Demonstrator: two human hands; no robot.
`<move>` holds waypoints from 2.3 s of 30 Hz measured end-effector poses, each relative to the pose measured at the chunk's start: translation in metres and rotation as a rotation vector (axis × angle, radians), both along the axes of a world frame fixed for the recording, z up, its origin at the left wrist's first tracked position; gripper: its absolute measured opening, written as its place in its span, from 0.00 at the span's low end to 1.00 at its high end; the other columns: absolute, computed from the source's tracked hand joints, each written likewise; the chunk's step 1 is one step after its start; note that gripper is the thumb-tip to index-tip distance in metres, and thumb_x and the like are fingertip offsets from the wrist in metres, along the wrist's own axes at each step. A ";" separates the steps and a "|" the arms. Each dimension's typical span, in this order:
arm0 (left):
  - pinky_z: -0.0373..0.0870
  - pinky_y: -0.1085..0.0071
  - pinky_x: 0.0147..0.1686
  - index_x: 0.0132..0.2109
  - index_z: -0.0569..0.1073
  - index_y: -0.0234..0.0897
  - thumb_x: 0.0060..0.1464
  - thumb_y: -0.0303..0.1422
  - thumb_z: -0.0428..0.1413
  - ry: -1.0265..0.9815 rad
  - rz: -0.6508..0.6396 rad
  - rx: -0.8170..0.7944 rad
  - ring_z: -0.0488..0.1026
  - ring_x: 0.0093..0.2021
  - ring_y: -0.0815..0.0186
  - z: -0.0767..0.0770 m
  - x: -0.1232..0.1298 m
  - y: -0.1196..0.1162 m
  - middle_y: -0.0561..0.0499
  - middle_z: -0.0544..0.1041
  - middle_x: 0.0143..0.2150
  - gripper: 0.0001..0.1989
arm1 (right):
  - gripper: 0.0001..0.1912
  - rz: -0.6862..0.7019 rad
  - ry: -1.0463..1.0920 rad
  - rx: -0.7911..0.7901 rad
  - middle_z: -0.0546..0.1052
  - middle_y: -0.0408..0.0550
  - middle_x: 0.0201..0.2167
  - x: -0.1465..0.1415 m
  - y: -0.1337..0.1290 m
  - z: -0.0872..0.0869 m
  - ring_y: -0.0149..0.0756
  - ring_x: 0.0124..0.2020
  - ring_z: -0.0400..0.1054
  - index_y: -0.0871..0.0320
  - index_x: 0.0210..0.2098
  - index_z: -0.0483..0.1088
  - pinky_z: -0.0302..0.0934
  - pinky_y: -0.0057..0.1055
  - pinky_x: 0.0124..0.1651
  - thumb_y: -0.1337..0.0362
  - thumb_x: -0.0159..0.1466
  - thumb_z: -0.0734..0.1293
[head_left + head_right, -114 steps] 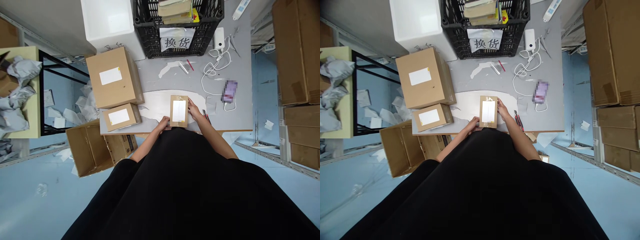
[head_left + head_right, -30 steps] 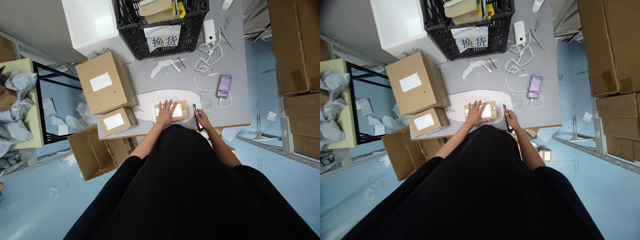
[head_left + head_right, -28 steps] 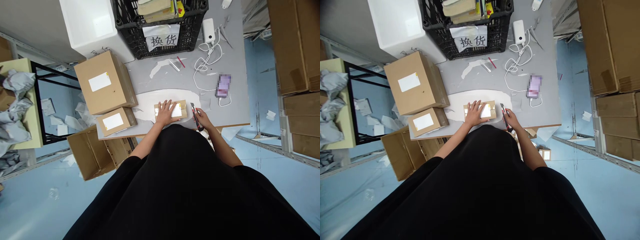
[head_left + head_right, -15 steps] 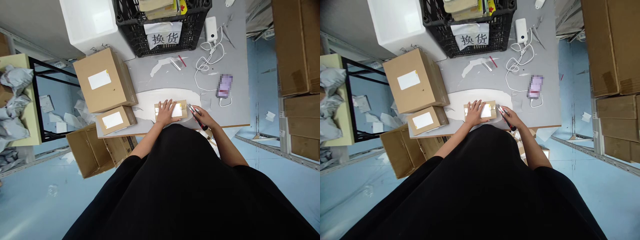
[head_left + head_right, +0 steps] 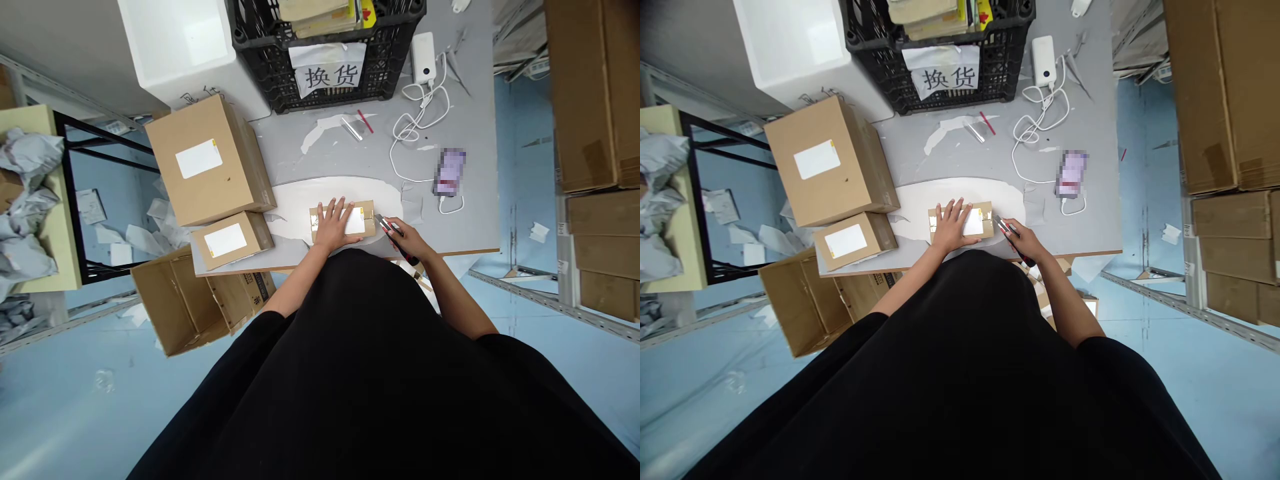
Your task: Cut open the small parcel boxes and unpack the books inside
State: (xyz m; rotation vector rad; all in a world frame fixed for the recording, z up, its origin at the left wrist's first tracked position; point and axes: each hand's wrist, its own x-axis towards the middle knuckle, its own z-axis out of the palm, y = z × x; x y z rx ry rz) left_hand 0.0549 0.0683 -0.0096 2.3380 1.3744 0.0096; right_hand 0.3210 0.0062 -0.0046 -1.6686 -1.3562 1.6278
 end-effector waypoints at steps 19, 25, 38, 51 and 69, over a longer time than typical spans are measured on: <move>0.28 0.39 0.71 0.75 0.51 0.39 0.49 0.59 0.60 -0.049 -0.014 -0.008 0.41 0.76 0.39 0.001 -0.002 0.000 0.38 0.50 0.76 0.54 | 0.23 -0.233 -0.142 -0.087 0.77 0.46 0.32 0.013 -0.054 -0.047 0.43 0.35 0.74 0.53 0.56 0.63 0.68 0.41 0.42 0.50 0.65 0.62; 0.34 0.42 0.72 0.73 0.54 0.39 0.57 0.59 0.53 -0.101 -0.007 0.012 0.45 0.76 0.45 0.001 -0.016 0.000 0.39 0.51 0.76 0.45 | 0.12 -0.166 -0.691 -0.023 0.75 0.59 0.49 0.001 -0.027 -0.085 0.50 0.50 0.69 0.55 0.46 0.68 0.63 0.45 0.51 0.59 0.65 0.61; 0.52 0.50 0.70 0.67 0.65 0.42 0.58 0.48 0.56 -0.189 0.306 0.030 0.54 0.73 0.50 0.003 -0.072 -0.010 0.41 0.63 0.71 0.33 | 0.15 -0.201 -0.681 0.132 0.74 0.64 0.47 -0.004 -0.004 -0.091 0.54 0.53 0.67 0.60 0.46 0.72 0.61 0.53 0.59 0.58 0.65 0.62; 0.66 0.61 0.62 0.62 0.67 0.38 0.52 0.41 0.63 -0.377 0.256 -0.107 0.68 0.62 0.55 -0.005 -0.076 0.013 0.42 0.71 0.62 0.32 | 0.50 -0.097 -0.114 0.214 0.53 0.61 0.70 -0.063 0.040 -0.045 0.51 0.66 0.57 0.51 0.72 0.44 0.62 0.49 0.62 0.46 0.59 0.69; 0.66 0.60 0.64 0.64 0.69 0.44 0.61 0.31 0.51 -0.245 0.293 -0.057 0.66 0.66 0.57 -0.015 -0.076 0.008 0.46 0.71 0.66 0.24 | 0.26 0.130 -0.425 0.423 0.70 0.55 0.63 -0.048 0.058 -0.027 0.51 0.64 0.62 0.56 0.58 0.69 0.61 0.50 0.64 0.66 0.60 0.65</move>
